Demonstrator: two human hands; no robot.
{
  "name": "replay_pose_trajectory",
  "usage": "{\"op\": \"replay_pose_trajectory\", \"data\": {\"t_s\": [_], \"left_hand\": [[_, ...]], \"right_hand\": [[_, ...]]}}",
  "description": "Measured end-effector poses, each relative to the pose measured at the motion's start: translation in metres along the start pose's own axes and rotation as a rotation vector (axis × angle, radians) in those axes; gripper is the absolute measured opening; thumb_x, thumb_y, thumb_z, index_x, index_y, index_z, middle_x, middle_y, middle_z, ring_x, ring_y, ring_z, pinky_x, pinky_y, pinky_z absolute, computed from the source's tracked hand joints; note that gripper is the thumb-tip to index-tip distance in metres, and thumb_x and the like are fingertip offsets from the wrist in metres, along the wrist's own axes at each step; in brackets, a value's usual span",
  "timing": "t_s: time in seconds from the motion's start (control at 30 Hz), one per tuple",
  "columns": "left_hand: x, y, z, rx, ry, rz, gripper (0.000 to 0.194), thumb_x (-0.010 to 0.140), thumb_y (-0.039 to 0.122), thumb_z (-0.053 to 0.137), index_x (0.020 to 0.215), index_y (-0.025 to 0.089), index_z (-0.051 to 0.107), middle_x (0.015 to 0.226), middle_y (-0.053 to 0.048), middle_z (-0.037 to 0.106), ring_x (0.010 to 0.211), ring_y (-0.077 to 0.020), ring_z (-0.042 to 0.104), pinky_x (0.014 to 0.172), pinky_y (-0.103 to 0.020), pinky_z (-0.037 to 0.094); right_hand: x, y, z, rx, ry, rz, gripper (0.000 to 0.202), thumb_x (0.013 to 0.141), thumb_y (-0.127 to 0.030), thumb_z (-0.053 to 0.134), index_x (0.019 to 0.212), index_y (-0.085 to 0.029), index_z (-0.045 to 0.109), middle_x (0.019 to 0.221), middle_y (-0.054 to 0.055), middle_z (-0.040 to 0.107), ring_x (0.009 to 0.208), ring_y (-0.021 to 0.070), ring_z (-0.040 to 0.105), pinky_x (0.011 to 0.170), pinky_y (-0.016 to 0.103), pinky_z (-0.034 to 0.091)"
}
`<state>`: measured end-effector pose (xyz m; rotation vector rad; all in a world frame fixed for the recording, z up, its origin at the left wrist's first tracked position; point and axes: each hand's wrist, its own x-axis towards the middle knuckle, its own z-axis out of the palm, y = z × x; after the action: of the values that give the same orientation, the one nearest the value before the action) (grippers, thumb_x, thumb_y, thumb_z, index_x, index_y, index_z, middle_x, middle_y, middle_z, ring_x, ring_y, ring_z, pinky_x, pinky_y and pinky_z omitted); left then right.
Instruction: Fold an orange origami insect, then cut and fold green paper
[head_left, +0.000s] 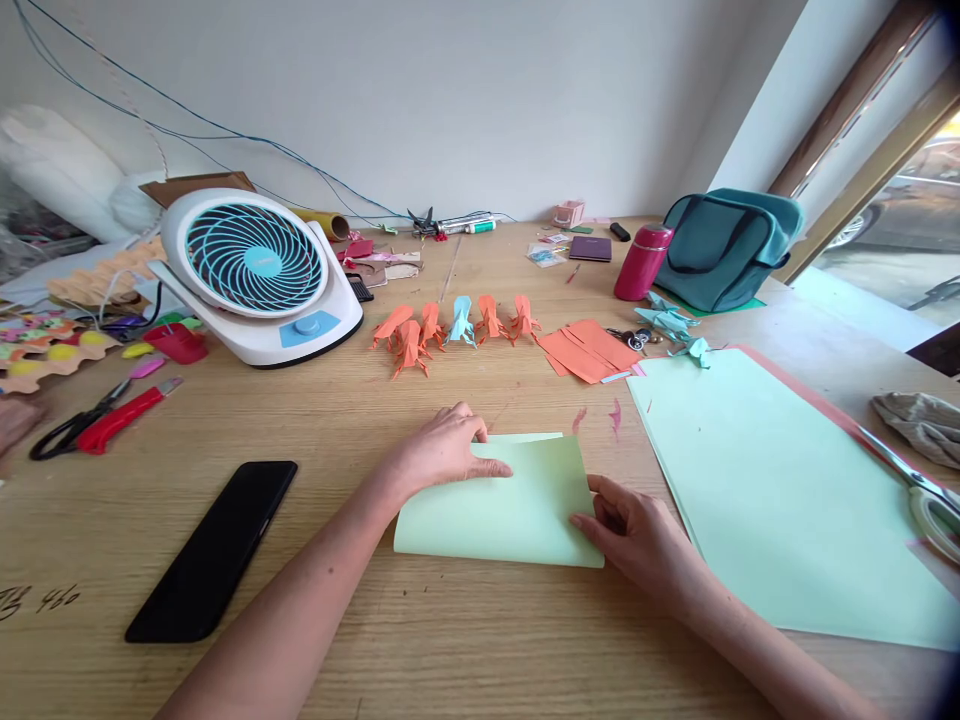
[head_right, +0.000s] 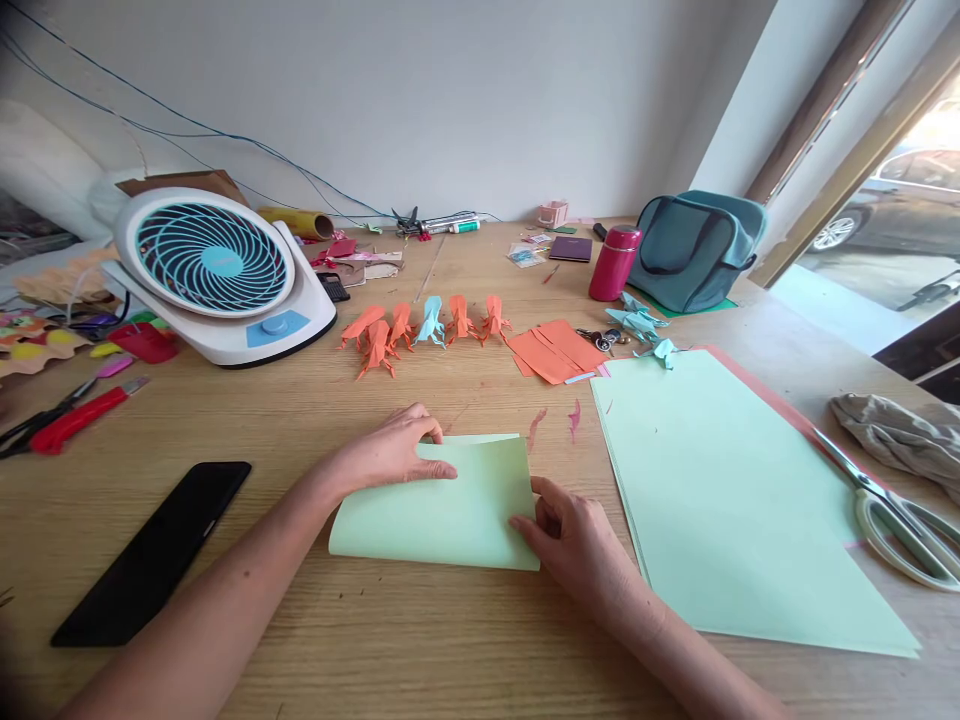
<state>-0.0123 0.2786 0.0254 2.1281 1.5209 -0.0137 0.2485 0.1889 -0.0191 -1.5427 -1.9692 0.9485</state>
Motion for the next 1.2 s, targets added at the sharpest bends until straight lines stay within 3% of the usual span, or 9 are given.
{"op": "replay_pose_trajectory", "data": {"t_s": [0.17, 0.3, 0.5, 0.63, 0.83, 1.07, 1.2], "left_hand": [[-0.007, 0.011, 0.005, 0.078, -0.015, -0.002, 0.059, 0.065, 0.058, 0.08, 0.105, 0.022, 0.057, 0.121, -0.007, 0.054, 0.111, -0.0273, 0.057, 0.089, -0.034, 0.046], [-0.013, 0.028, 0.006, 0.231, -0.001, -0.081, 0.053, 0.068, 0.049, 0.082, 0.104, 0.019, 0.057, 0.119, -0.011, 0.057, 0.107, -0.0298, 0.059, 0.09, -0.04, 0.046], [-0.022, 0.038, 0.007, 0.235, -0.019, -0.046, 0.053, 0.068, 0.059, 0.08, 0.094, 0.018, 0.058, 0.115, -0.012, 0.057, 0.11, -0.0314, 0.057, 0.087, -0.037, 0.048], [-0.026, 0.042, 0.01, 0.235, -0.046, -0.05, 0.058, 0.066, 0.058, 0.082, 0.099, 0.017, 0.058, 0.117, -0.013, 0.056, 0.105, -0.0299, 0.06, 0.086, -0.035, 0.048], [-0.03, 0.045, 0.015, 0.266, -0.041, -0.011, 0.077, 0.063, 0.076, 0.073, 0.107, 0.016, 0.058, 0.119, -0.017, 0.058, 0.109, -0.0349, 0.06, 0.092, -0.042, 0.047], [-0.031, 0.057, 0.023, 0.378, -0.008, -0.084, 0.072, 0.059, 0.054, 0.089, 0.109, 0.013, 0.059, 0.116, -0.02, 0.061, 0.104, -0.0349, 0.063, 0.086, -0.041, 0.05], [-0.03, 0.064, 0.027, 0.421, 0.022, -0.122, 0.067, 0.061, 0.054, 0.088, 0.108, 0.015, 0.06, 0.11, -0.018, 0.063, 0.1, -0.0348, 0.065, 0.082, -0.041, 0.05]], "right_hand": [[-0.001, 0.002, 0.001, 0.011, 0.029, 0.029, 0.029, 0.09, -0.035, 0.054, 0.111, -0.017, 0.061, 0.06, -0.007, 0.042, 0.055, 0.0125, 0.041, 0.054, 0.025, 0.035], [-0.003, 0.002, 0.001, 0.006, 0.024, 0.03, 0.036, 0.091, -0.036, 0.052, 0.12, -0.017, 0.062, 0.06, -0.007, 0.043, 0.055, 0.0129, 0.043, 0.053, 0.025, 0.036], [-0.003, 0.001, 0.001, -0.029, 0.038, -0.005, 0.039, 0.092, -0.036, 0.051, 0.124, -0.017, 0.062, 0.06, -0.006, 0.047, 0.054, 0.0131, 0.044, 0.053, 0.025, 0.038], [-0.003, 0.004, 0.003, -0.046, 0.067, -0.02, 0.042, 0.093, -0.037, 0.05, 0.129, -0.017, 0.059, 0.06, -0.005, 0.049, 0.054, 0.0137, 0.047, 0.053, 0.026, 0.039], [-0.006, 0.009, 0.004, -0.099, 0.138, -0.068, 0.039, 0.096, -0.036, 0.045, 0.129, -0.019, 0.056, 0.062, -0.004, 0.051, 0.054, 0.0141, 0.049, 0.053, 0.026, 0.039], [-0.008, 0.009, 0.004, -0.26, 0.152, -0.134, 0.036, 0.098, -0.031, 0.041, 0.127, -0.019, 0.057, 0.062, -0.002, 0.057, 0.061, 0.0181, 0.057, 0.058, 0.029, 0.045], [-0.009, 0.014, 0.004, -0.323, 0.166, -0.155, 0.036, 0.097, -0.03, 0.041, 0.127, -0.018, 0.058, 0.063, -0.001, 0.06, 0.067, 0.0209, 0.06, 0.065, 0.033, 0.048]]}}
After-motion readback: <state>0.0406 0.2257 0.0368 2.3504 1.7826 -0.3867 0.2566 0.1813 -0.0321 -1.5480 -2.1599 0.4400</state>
